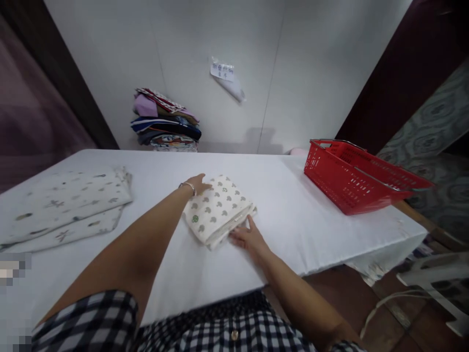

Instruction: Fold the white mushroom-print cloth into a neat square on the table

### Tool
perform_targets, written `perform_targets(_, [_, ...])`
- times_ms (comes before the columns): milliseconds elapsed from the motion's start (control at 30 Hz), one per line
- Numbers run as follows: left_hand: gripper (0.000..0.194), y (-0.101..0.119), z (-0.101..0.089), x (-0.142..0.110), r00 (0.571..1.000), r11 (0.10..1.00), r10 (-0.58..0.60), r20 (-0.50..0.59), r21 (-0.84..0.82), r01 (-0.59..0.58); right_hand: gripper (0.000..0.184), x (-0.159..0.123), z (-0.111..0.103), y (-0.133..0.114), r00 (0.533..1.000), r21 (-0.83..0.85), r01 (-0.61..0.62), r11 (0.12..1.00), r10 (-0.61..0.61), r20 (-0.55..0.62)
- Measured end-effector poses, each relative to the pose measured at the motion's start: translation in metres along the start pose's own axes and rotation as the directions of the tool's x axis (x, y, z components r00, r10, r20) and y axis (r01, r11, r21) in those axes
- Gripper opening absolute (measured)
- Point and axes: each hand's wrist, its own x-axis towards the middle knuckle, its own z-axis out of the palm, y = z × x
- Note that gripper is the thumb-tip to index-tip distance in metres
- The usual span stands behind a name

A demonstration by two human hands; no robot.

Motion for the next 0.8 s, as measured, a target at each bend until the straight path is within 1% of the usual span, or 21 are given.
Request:
perform_targets(33, [0.044,-0.006,0.001,-0.005,0.999,0.998,-0.035,0.035,0.055,0.033,0.104,-0.003,-0.004,-0.002,1.000,-0.027,-0.018,0.999,0.018,-0.013])
perform_targets(67, [0.045,-0.012,0.002,-0.013,0.996,0.994,-0.062,0.059,0.098,0.056,0.100,-0.004,-0.011,-0.005,0.999,-0.063,-0.020,0.998,0.017,-0.035])
perform_targets(100, [0.044,-0.016,0.003,-0.022,0.996,0.990,-0.057,0.073,0.133,0.047,0.091,-0.005,-0.020,-0.010,0.998,-0.104,-0.003,0.995,-0.003,-0.057])
perform_targets(133, [0.042,-0.020,0.004,-0.033,0.998,0.988,-0.027,0.055,0.153,0.018,0.080,-0.005,-0.030,-0.016,0.996,-0.157,0.013,0.987,-0.028,-0.089])
perform_targets(167, [0.041,-0.022,0.006,-0.045,1.000,0.989,0.019,0.010,0.147,-0.020,0.066,-0.003,-0.040,-0.022,0.992,-0.214,0.031,0.976,-0.057,-0.116])
perform_targets(200, [0.040,-0.023,0.007,-0.060,0.997,0.992,0.056,-0.052,0.120,-0.049,0.054,-0.001,-0.050,-0.029,0.985,-0.266,0.057,0.962,-0.097,-0.141])
perform_targets(233, [0.039,-0.023,0.008,-0.075,0.991,0.995,0.075,-0.114,0.079,-0.066,0.046,0.002,-0.057,-0.035,0.978,-0.310,0.087,0.947,-0.140,-0.153])
perform_targets(300, [0.039,-0.023,0.013,-0.109,0.974,0.992,0.124,-0.188,0.022,-0.122,0.040,0.011,-0.067,-0.047,0.962,-0.371,0.140,0.918,-0.215,-0.169])
perform_targets(333, [0.039,-0.023,0.016,-0.125,0.966,0.988,0.156,-0.204,0.015,-0.157,0.039,0.016,-0.069,-0.052,0.953,-0.397,0.162,0.904,-0.247,-0.175])
perform_targets(400, [0.038,-0.023,0.023,-0.155,0.944,0.970,0.241,-0.224,0.024,-0.242,0.037,0.028,-0.068,-0.060,0.935,-0.445,0.194,0.874,-0.302,-0.187])
perform_targets(467, [0.037,-0.025,0.031,-0.178,0.927,0.953,0.302,-0.222,0.054,-0.297,0.035,0.042,-0.063,-0.065,0.916,-0.495,0.212,0.843,-0.347,-0.199])
perform_targets(533, [0.036,-0.026,0.035,-0.191,0.921,0.942,0.335,-0.198,0.083,-0.325,0.031,0.056,-0.058,-0.068,0.913,-0.546,0.211,0.811,-0.362,-0.185])
perform_targets(633, [0.035,-0.025,0.037,-0.198,0.920,0.934,0.356,-0.166,0.094,-0.345,0.021,0.077,-0.051,-0.071,0.935,-0.628,0.197,0.753,-0.337,-0.110])
perform_targets(700, [0.034,-0.024,0.037,-0.198,0.923,0.933,0.357,-0.145,0.097,-0.346,0.017,0.086,-0.048,-0.074,0.956,-0.683,0.174,0.710,-0.289,-0.058])
perform_targets(800, [0.031,-0.019,0.039,-0.197,0.934,0.941,0.331,-0.132,0.118,-0.317,0.020,0.092,-0.045,-0.081,0.980,-0.723,0.120,0.681,-0.196,-0.022])
